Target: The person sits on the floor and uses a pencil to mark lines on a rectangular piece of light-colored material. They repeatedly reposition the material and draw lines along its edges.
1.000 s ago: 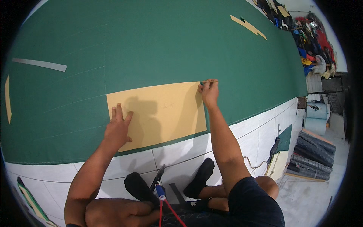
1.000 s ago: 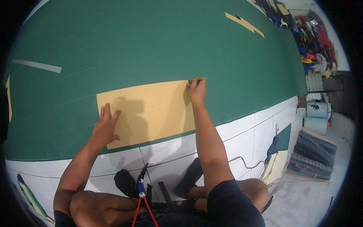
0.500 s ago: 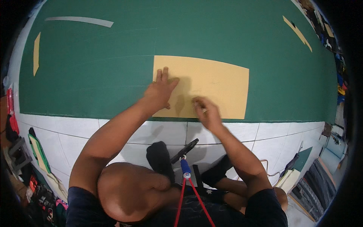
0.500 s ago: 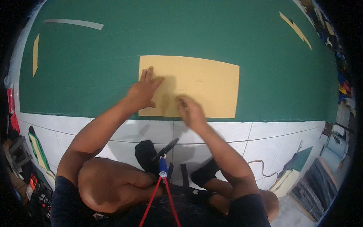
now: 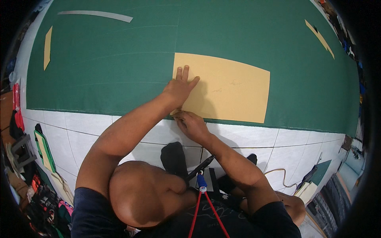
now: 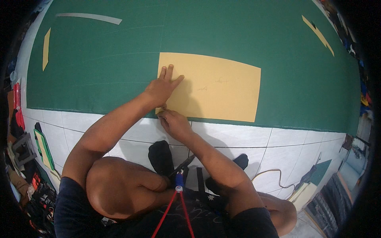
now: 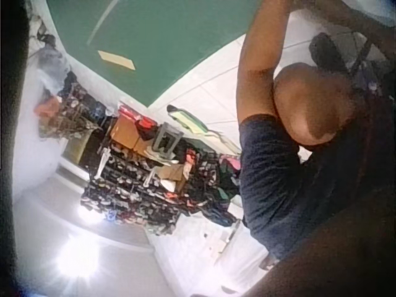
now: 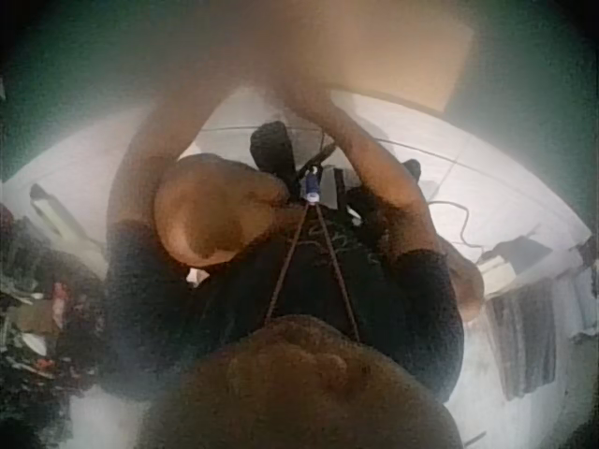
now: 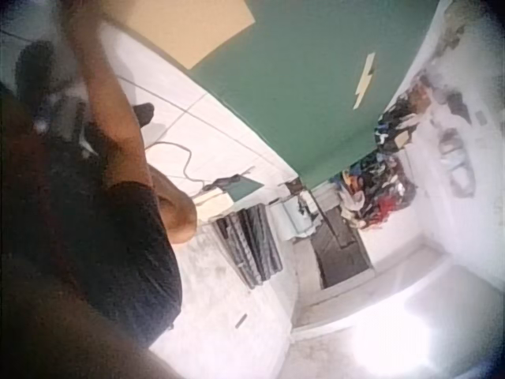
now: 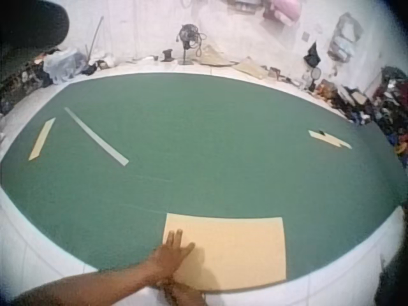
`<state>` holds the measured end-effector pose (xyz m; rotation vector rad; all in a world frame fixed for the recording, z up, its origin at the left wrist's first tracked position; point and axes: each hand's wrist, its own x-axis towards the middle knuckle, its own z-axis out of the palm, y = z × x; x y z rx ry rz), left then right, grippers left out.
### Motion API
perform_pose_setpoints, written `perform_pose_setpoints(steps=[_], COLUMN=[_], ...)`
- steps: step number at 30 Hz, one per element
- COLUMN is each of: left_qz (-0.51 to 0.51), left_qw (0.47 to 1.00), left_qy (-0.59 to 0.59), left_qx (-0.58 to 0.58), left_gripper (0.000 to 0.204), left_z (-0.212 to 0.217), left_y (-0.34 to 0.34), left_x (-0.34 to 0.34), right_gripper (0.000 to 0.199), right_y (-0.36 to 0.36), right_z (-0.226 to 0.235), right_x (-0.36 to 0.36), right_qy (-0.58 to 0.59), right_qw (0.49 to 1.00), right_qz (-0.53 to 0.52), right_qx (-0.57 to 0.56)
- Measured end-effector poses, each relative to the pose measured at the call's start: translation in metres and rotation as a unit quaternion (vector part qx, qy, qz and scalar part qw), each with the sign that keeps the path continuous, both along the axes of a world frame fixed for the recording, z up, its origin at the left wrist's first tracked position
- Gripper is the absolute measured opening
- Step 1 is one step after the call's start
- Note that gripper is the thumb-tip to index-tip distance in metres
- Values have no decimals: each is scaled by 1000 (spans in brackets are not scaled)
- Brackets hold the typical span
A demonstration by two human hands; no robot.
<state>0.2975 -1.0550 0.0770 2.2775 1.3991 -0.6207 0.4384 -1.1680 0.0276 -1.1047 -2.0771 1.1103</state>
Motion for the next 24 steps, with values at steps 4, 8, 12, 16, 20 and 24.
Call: perform_pose_setpoints(steps=[4,8,12,16,20,24], left_qz=[-28,-36,-53,-62,-48,-38], left_qw=[999,996,996,997,998,997], left_qy=[0,11,37,37,50,57], left_qx=[44,80,55,37,1,-24], left_gripper=[120,120,126,136,142,143], left_z=[-13,-27,-18,-1,1,4], left_y=[-4,-2,2,2,6,9], left_x=[-2,-3,5,9,11,12], right_gripper=[16,18,19,18,16,18], right_y=[2,6,9,14,18,15], right_z=[3,9,18,25,34,29], right_x=[0,0,11,74,124,117], right_qy=[-14,-26,-77,-179,-153,-110], right_qw=[1000,1000,997,980,986,992], right_qz=[2,8,5,-9,-22,-27], right_qx=[-1,-2,-5,-88,-60,-49])
